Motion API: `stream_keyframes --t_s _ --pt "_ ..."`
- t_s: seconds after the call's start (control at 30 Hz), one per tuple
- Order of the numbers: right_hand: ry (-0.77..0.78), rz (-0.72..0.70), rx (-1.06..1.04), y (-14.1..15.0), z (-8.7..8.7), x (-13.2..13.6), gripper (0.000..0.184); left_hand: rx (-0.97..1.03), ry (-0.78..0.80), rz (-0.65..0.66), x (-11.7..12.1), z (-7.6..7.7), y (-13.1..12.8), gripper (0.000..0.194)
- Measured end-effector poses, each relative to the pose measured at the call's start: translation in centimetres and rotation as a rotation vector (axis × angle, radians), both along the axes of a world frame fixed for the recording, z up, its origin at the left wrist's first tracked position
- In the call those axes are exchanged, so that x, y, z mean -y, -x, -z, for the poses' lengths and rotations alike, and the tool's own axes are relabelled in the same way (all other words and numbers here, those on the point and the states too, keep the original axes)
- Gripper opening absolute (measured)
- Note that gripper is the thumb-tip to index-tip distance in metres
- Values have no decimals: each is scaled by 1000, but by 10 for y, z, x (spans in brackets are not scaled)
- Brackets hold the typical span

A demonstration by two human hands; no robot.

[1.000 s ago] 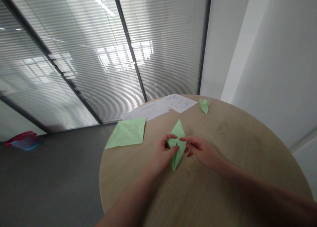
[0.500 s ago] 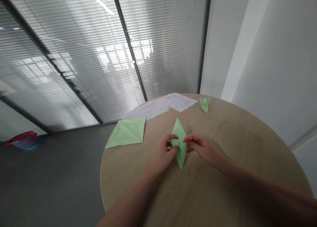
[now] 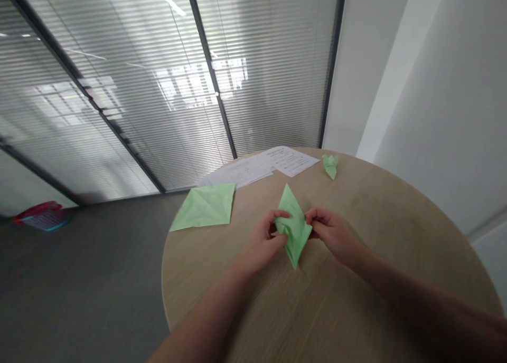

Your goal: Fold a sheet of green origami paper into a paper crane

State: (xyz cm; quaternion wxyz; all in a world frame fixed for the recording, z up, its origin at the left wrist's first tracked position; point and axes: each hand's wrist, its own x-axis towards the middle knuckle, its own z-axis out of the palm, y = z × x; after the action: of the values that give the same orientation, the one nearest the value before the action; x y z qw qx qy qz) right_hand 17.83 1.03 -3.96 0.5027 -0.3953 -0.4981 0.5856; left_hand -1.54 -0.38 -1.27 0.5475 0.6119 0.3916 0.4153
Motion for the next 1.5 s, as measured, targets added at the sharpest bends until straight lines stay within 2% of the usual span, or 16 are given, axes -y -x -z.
stream_keyframes --t_s 0.1,0.2,0.43,0.57,0.67,0.73,0.83,0.93,1.0,1.1,1.2,1.4,1.5 --pt "47 11 -66 -2 -2 -1 18 145 38 76 1 -7 2 44" --pt "74 28 -117 -3 -5 0 19 198 35 74 2 -9 3 47" --pt "88 23 -166 -3 -11 1 24 82 -72 -3 4 -5 0 39" --pt "120 10 -220 -4 -11 0 25 15 -178 -19 3 -4 1 40" --pt "137 -51 -263 -4 -10 0 23 -1 -218 -68 1 -3 2 43" --pt "109 -97 -272 -3 -9 1 23 -5 -227 -104 -1 -2 3 47" --pt "-13 -115 -217 -2 -6 5 27 -9 -258 -130 -4 -1 3 52" --pt "-113 -109 -122 2 -4 8 39 -23 -302 -125 -5 1 3 53" --pt "-128 -100 -74 4 -3 10 48 -47 -320 -119 -5 2 2 54" --pt "-110 -98 -29 5 -2 10 48 -71 -330 -129 -4 1 0 54" --pt "-91 -133 -50 4 -3 10 46 -39 -295 -142 -4 1 -1 54" --pt "-82 -198 -86 -1 -8 9 48 73 -63 -189 -8 1 3 52" --pt "-75 -180 -92 0 -11 10 52 148 22 -204 -9 1 4 51"
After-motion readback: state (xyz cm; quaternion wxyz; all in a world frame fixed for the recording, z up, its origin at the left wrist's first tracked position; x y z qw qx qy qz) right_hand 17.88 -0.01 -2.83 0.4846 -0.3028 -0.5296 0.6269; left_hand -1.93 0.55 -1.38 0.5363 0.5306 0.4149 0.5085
